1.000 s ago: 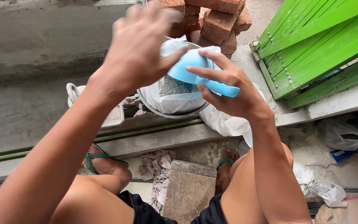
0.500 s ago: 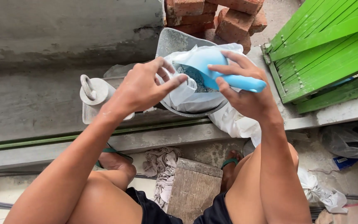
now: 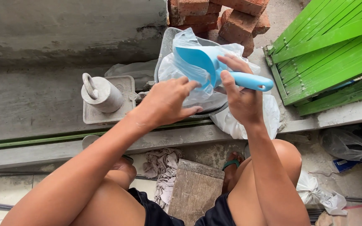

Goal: A person uses a blue plastic scoop to transfer grey powder from a large bag into smaller white plastic bags.

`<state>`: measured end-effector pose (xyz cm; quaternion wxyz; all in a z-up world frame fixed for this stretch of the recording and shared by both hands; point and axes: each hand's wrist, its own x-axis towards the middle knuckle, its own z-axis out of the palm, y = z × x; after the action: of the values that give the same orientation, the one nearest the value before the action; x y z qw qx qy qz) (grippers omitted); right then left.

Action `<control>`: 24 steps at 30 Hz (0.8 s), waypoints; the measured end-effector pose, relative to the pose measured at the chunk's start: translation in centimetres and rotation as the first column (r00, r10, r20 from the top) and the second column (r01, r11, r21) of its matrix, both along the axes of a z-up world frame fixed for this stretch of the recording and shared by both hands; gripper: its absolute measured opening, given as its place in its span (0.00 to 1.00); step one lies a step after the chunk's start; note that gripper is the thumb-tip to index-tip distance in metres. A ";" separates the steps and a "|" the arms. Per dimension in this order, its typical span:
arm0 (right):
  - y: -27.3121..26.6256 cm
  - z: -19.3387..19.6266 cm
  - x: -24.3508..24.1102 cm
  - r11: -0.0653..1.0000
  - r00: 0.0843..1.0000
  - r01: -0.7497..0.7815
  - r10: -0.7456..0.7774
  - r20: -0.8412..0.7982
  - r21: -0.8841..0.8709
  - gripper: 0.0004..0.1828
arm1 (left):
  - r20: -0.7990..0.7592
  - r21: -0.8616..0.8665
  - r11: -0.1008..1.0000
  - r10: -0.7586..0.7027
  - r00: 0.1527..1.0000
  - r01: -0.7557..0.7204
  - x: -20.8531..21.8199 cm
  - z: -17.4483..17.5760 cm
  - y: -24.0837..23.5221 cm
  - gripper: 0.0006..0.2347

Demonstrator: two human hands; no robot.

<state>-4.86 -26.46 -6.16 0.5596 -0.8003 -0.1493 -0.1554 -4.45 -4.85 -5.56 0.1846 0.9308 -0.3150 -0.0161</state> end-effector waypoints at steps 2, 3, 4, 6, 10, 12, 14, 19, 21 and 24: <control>-0.2 0.0 -0.3 0.998 0.999 0.001 0.001 -0.035 0.058 0.18 | 0.108 0.072 0.997 0.006 0.994 -0.014 0.8 -2.0 -0.3 0.20; -0.3 0.0 -0.5 0.993 0.997 0.005 0.003 -0.071 0.114 0.19 | 0.214 0.142 0.989 0.003 0.977 -0.034 1.1 -3.1 -0.5 0.17; -0.4 0.7 -0.6 0.994 0.997 0.001 0.007 -0.071 0.113 0.19 | 0.214 0.141 0.989 0.007 0.977 -0.038 1.2 -3.0 -0.5 0.17; -0.7 2.0 -0.9 0.991 0.999 0.048 -0.050 0.014 0.125 0.17 | 0.225 0.031 0.992 0.116 0.967 -0.126 1.3 -3.0 -0.7 0.12; -1.1 1.1 -0.5 0.969 0.999 0.039 -0.036 -0.015 0.243 0.17 | 0.099 -0.242 0.952 0.217 0.971 -0.188 1.9 -2.2 0.4 0.13; -0.6 1.1 -0.5 0.977 0.999 0.029 -0.020 -0.045 0.211 0.15 | 0.030 -0.515 0.837 0.233 0.972 -0.185 2.2 -1.2 1.3 0.12; -1.3 0.3 0.1 0.988 1.000 0.026 -0.023 -0.022 0.150 0.14 | -0.028 -0.591 0.778 0.244 0.969 -0.213 2.4 -0.4 2.1 0.11; -1.6 1.3 -0.4 0.985 0.981 0.009 0.025 0.195 -0.170 0.13 | -0.296 -0.722 0.594 0.197 0.934 -0.354 0.7 4.0 2.7 0.10; -1.8 1.8 -0.5 0.959 0.975 0.047 0.017 0.223 -0.280 0.11 | -0.330 -0.734 0.567 0.185 0.926 -0.375 0.6 4.5 2.9 0.09; -2.0 1.8 -0.3 0.966 0.945 0.079 0.006 0.327 -0.245 0.12 | -0.337 -0.703 0.600 0.192 0.922 -0.382 0.3 4.6 2.9 0.07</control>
<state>-5.17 -28.45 -4.37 0.4170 -0.8315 -0.2432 -0.2750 -4.10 -1.99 -0.93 0.5904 0.7979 -0.1147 0.0410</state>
